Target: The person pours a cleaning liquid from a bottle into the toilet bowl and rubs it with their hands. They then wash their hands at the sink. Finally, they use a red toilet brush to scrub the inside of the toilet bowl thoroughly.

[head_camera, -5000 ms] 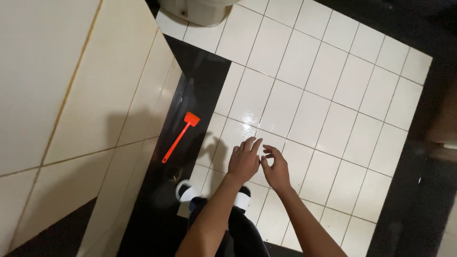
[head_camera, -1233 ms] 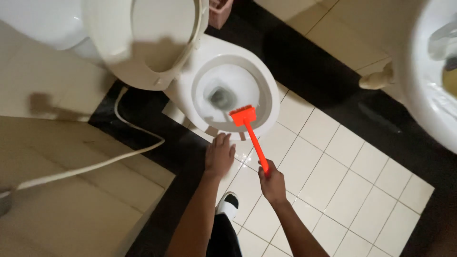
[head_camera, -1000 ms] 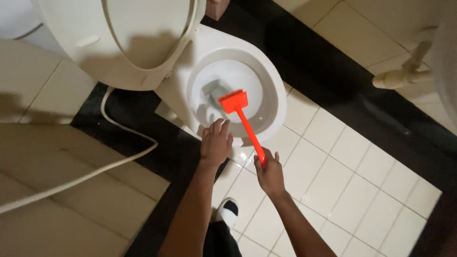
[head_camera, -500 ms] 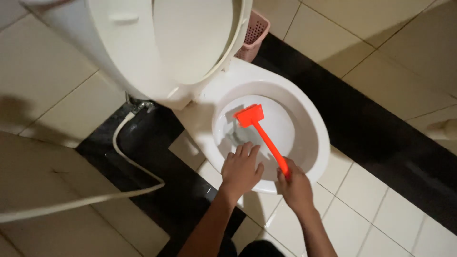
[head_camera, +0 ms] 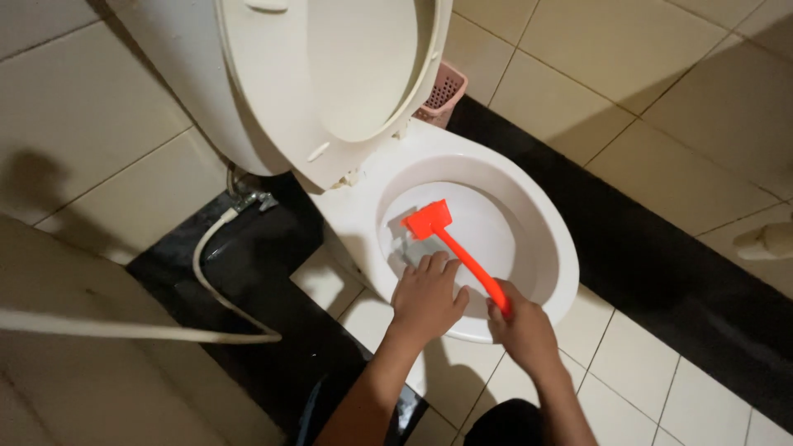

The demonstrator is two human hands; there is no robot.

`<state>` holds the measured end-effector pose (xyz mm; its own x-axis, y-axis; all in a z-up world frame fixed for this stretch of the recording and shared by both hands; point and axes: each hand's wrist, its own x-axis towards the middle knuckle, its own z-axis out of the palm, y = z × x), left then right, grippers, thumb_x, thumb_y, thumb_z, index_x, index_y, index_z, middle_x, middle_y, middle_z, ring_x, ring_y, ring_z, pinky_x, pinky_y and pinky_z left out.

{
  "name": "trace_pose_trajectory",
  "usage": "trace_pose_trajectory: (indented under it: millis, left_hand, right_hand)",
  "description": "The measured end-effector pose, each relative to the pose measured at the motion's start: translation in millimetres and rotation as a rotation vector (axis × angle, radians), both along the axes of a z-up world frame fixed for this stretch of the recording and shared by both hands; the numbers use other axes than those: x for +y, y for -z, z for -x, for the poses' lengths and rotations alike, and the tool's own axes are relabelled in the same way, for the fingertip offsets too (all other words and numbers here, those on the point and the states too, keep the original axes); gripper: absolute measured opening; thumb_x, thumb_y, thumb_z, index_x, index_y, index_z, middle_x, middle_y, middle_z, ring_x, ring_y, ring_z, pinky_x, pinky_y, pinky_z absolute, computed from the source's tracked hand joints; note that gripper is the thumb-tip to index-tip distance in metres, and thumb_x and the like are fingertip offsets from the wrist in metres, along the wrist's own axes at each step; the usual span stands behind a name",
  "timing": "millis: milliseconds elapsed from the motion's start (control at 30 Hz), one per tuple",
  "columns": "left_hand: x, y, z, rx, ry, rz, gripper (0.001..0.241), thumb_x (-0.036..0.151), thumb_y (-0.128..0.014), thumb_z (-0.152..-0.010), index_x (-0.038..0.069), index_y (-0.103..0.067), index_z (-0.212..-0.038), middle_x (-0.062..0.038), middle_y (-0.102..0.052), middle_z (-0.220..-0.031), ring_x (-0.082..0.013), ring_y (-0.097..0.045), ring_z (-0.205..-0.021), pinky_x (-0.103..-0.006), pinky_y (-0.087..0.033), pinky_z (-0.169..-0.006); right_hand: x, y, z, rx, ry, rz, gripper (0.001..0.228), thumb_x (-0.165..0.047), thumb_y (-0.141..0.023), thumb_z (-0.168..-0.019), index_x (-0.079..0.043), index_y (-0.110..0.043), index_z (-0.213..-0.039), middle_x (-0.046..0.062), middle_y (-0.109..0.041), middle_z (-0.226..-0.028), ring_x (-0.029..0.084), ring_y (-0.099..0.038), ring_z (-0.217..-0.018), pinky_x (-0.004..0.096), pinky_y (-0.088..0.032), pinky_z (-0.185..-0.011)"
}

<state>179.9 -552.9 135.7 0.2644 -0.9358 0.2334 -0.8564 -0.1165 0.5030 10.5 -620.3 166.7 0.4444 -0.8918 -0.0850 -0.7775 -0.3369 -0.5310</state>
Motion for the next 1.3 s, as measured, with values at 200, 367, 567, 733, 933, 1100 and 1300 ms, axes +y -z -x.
trace_pose_trajectory:
  millis: [200, 367, 567, 733, 933, 1100, 1300]
  left_hand:
    - [9.7, -3.3, -1.0, 0.024, -0.097, 0.21, 0.045, 0.029, -0.06, -0.093, 0.008, -0.062, -0.132, -0.01, -0.062, -0.128, -0.0285, -0.057, -0.121, -0.049, -0.041, -0.101]
    - [1.1, -2.2, -2.6, -0.073, -0.122, 0.179, 0.056, 0.034, -0.062, -0.088, 0.003, -0.059, -0.135, -0.017, -0.056, -0.137, -0.0312, -0.052, -0.127, -0.057, -0.031, -0.11]
    - [0.1, 2.1, -1.5, -0.03, -0.136, 0.121, 0.06, 0.036, -0.059, -0.091, 0.002, -0.056, -0.141, -0.018, -0.051, -0.148, -0.0318, -0.047, -0.134, -0.0582, -0.024, -0.115]
    - [0.1, 1.6, -0.1, -0.03, -0.181, 0.082, 0.058, 0.033, -0.058, -0.09, 0.004, -0.057, -0.14, -0.017, -0.052, -0.147, -0.0301, -0.047, -0.135, -0.0543, -0.026, -0.114]
    - [2.9, 1.6, 0.3, -0.007, -0.192, 0.123, 0.053, 0.031, -0.058, -0.089, 0.003, -0.061, -0.134, -0.016, -0.055, -0.144, -0.0276, -0.05, -0.132, -0.0555, -0.027, -0.111]
    - [-0.4, 7.0, 0.8, -0.145, -0.27, 0.138, 0.045, 0.028, -0.058, -0.088, -0.001, -0.069, -0.12, -0.015, -0.063, -0.137, -0.0285, -0.051, -0.13, -0.0623, -0.025, -0.113]
    - [-1.2, -0.7, 0.5, -0.083, -0.265, 0.046, 0.043, 0.031, -0.058, -0.088, -0.001, -0.073, -0.112, -0.017, -0.063, -0.136, -0.0342, -0.052, -0.132, -0.0622, -0.024, -0.117]
  right_hand:
    - [-33.4, -17.8, 26.1, -0.243, -0.15, -0.186, 0.058, -0.004, -0.064, -0.083, -0.014, -0.055, -0.14, 0.006, -0.077, -0.095, 0.023, -0.075, -0.076, 0.037, -0.062, -0.068]
    - [-79.3, -37.9, 44.0, 0.14, -0.335, -0.265, 0.051, -0.011, -0.064, -0.094, -0.018, -0.058, -0.144, 0.01, -0.083, -0.09, 0.018, -0.081, -0.082, 0.034, -0.036, -0.094]
    - [-87.0, -41.7, 12.0, 0.343, -0.437, -0.464, 0.046, -0.011, -0.068, -0.09, -0.013, -0.064, -0.136, 0.009, -0.08, -0.1, 0.019, -0.074, -0.089, 0.038, -0.061, -0.088]
    - [-90.9, 17.1, -23.4, 0.092, -0.546, -0.275, 0.055, -0.002, -0.067, -0.081, -0.008, -0.061, -0.136, 0.009, -0.078, -0.109, 0.021, -0.072, -0.094, 0.035, -0.055, -0.089]
    - [-92.9, -19.0, -11.8, 0.325, -0.446, -0.442, 0.056, 0.0, -0.064, -0.083, -0.014, -0.064, -0.138, 0.008, -0.079, -0.109, 0.028, -0.074, -0.093, 0.039, -0.059, -0.086]
    - [-120.4, 17.9, 12.1, 0.379, -0.519, -0.391, 0.051, -0.004, -0.07, -0.083, -0.017, -0.067, -0.133, 0.007, -0.08, -0.111, 0.019, -0.075, -0.104, 0.033, -0.057, -0.094]
    - [-55.9, -5.5, -56.6, 0.24, -0.388, -0.123, 0.06, -0.004, -0.066, -0.086, -0.019, -0.061, -0.144, 0.017, -0.076, -0.11, 0.033, -0.072, -0.1, 0.04, -0.055, -0.091]
